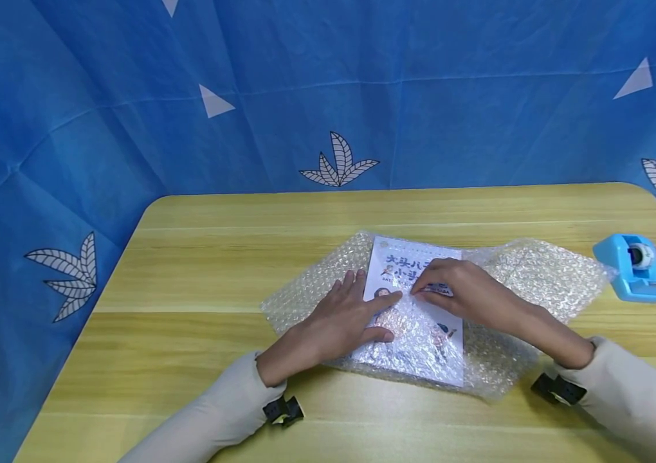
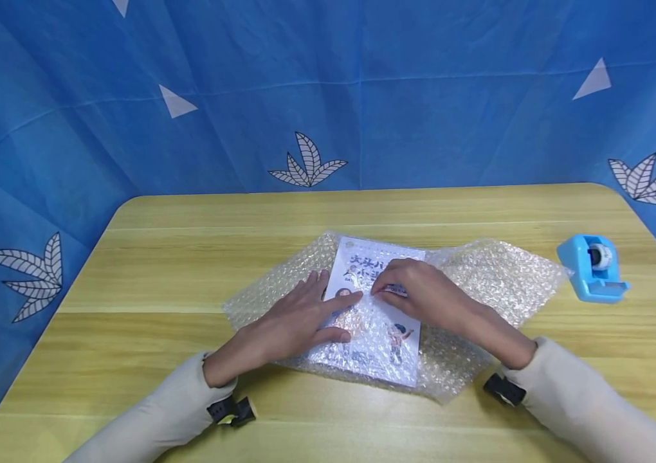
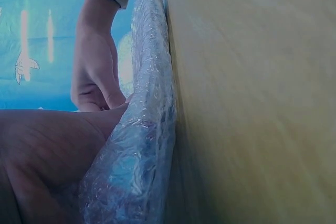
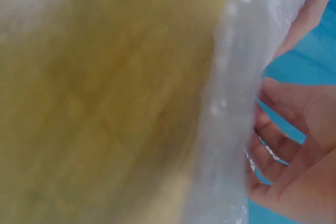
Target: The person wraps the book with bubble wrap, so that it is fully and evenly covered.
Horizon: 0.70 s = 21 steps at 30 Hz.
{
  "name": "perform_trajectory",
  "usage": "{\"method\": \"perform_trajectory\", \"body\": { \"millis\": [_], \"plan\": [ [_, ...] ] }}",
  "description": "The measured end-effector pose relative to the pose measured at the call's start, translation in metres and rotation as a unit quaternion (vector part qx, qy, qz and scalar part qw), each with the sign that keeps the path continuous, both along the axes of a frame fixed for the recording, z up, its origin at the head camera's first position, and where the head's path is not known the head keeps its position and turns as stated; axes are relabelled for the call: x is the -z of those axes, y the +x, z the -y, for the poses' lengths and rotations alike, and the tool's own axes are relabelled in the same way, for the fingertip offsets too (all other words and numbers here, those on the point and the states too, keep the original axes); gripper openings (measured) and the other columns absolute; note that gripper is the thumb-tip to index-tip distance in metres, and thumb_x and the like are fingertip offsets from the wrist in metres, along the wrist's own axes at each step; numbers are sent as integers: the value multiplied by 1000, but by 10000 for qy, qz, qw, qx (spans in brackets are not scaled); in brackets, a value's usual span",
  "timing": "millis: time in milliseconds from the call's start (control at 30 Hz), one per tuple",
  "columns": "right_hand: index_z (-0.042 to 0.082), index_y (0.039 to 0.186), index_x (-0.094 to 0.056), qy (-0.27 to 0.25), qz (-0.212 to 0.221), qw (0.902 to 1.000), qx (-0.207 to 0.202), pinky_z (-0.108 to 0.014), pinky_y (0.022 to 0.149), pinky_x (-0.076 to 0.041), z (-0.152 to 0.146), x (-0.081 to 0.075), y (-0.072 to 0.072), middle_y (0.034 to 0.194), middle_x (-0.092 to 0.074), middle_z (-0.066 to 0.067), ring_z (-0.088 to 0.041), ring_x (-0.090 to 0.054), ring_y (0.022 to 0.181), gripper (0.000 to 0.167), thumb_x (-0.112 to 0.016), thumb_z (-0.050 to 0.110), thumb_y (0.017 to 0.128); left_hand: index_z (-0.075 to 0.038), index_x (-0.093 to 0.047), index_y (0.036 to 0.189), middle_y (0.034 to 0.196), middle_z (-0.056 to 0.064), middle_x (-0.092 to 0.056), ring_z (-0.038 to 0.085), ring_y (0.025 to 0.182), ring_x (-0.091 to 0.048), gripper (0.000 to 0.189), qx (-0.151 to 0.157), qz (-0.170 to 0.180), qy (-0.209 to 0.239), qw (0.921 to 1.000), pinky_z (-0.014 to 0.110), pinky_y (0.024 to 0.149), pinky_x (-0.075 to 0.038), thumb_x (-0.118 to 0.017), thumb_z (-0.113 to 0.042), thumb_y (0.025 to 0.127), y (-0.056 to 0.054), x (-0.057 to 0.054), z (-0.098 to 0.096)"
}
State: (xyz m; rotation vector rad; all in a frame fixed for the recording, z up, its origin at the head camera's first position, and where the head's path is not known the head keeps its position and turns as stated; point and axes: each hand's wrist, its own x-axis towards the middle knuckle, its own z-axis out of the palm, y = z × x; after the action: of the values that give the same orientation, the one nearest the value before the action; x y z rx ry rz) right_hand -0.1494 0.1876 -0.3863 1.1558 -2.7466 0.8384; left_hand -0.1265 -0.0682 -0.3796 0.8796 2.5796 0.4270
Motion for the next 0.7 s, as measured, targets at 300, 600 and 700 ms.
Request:
{"method": "perform_trajectory", "body": {
  "millis": [300, 600, 700],
  "plan": [
    [11, 95, -77, 313, -302, 9968, 666, -49, 83, -59, 11, 0, 11, 106, -71, -8, -25, -69, 94, 3, -79, 13, 93, -34, -38, 162, 167, 32, -8, 50, 154, -5, 64, 53, -62, -82, 9999, 58, 125, -13, -56, -52, 104, 0, 0, 0],
    [3, 154, -46, 1265, 516, 9850, 1052, -78, 115, -13, 12, -3, 21, 160, -34, -32, -53, -27, 149, 68, -73, 33, 99, -32, -40, 161, 167, 31, -9, 50, 154, -7, 63, 87, -41, -30, 9999, 59, 125, -13, -56, -51, 104, -1, 0, 0],
    [2, 162, -31, 1500, 957, 9798, 911, -76, 117, -9, 9, -6, 23, 166, -18, -31, -53, -13, 153, 75, -62, 39, 105, -32, -40, 161, 167, 32, -9, 51, 153, -7, 63, 91, -51, -20, 9999, 59, 125, -13, -56, -50, 104, -1, 0, 0]
  ]
}}
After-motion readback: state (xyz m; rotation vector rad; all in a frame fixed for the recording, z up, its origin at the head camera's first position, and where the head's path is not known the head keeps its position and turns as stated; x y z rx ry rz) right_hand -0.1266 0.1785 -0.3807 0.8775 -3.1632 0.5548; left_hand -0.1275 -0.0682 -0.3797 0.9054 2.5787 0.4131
